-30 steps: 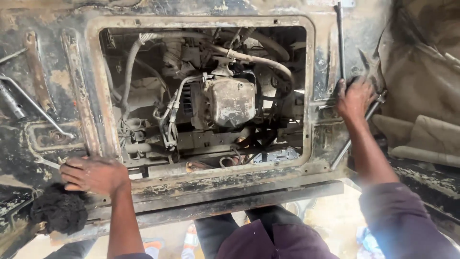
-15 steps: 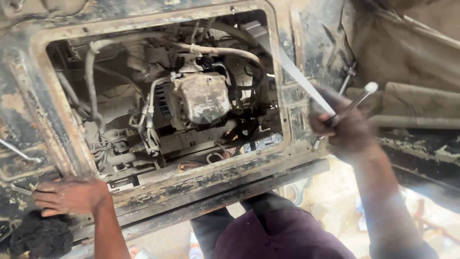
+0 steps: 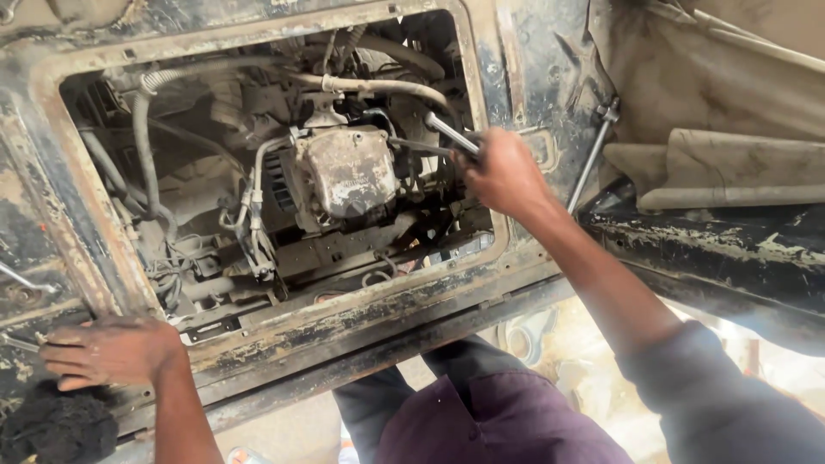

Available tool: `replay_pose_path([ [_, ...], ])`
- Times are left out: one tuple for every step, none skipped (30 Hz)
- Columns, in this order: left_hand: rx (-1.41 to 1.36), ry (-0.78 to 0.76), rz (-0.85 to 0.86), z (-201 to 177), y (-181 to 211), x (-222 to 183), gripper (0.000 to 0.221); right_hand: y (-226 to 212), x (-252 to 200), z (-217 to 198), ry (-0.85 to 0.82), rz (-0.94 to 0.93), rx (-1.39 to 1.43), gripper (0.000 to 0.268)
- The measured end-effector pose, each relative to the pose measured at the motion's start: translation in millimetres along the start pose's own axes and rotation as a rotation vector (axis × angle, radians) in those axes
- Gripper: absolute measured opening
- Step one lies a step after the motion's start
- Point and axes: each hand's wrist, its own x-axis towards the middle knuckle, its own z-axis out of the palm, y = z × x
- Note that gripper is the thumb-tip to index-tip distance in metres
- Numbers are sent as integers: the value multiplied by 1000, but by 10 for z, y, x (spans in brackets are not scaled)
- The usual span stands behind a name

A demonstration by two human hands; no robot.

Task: Repair or maintain the vehicle engine through an interior floor hatch using wrenches.

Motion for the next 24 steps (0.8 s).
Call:
replay_pose_path([
  [1,-3,-1,-145,52,-35,72,11,28,28,-2,1,-3,19],
  [-53,-26,20,-286,104,-67,76,21,58,58,-14,27,19,18],
  [-107,-45,38,-431,158,-83,81,13,103,86,-26,48,41,17],
  [-107,-46,33,-334,119,-69,81,-24,86,64,-28,45,38,17],
  [-74,-14,31,-241,78,-56,73,-59,67,43,-18,19,33,17],
  [-41,18,29,-148,39,-44,65,-93,49,20,-8,-7,28,17],
  [-41,18,27,-142,39,-46,65,-100,46,8,-7,-9,27,17],
  [-35,25,40,-135,41,-49,62,-107,44,-6,0,-27,8,18],
  [-28,34,52,-134,33,-48,60,-117,41,-15,6,-46,-11,19],
  [-27,35,49,-173,54,-45,60,-98,73,0,5,-48,-11,19],
  [-43,15,27,-208,81,-44,58,-72,104,14,-7,-15,20,19],
  [-59,-5,4,-241,109,-46,57,-45,137,28,-19,19,50,20],
  [-57,-6,3,-267,109,-51,57,-54,152,31,-22,19,50,20],
  [-70,-5,13,-293,109,-59,61,-61,166,32,-32,19,102,20],
  [-84,-5,24,-318,123,-62,66,-66,181,27,-40,19,155,20],
  [-84,-5,25,-217,80,-51,66,-172,142,-9,-41,20,156,20],
  [-60,2,21,-115,48,-32,62,-284,112,-50,-49,21,66,22],
  [-36,9,17,-12,16,-14,57,-396,82,-91,-58,22,-24,25],
  [-34,9,16,-13,6,-11,57,-446,142,-65,-59,22,-24,25],
  [-30,8,12,-13,-1,-10,58,-495,203,-39,-65,4,-28,24],
  [-29,7,11,-7,13,-3,58,-538,267,-21,-68,-12,-32,26],
  [-30,7,12,-93,55,-17,58,-615,289,-30,-67,-10,-31,26],
  [-40,-4,18,-179,88,-39,66,-688,304,-36,-91,-65,-92,26],
  [-49,-15,23,-267,119,-57,74,-766,320,-42,-115,-120,-153,28],
])
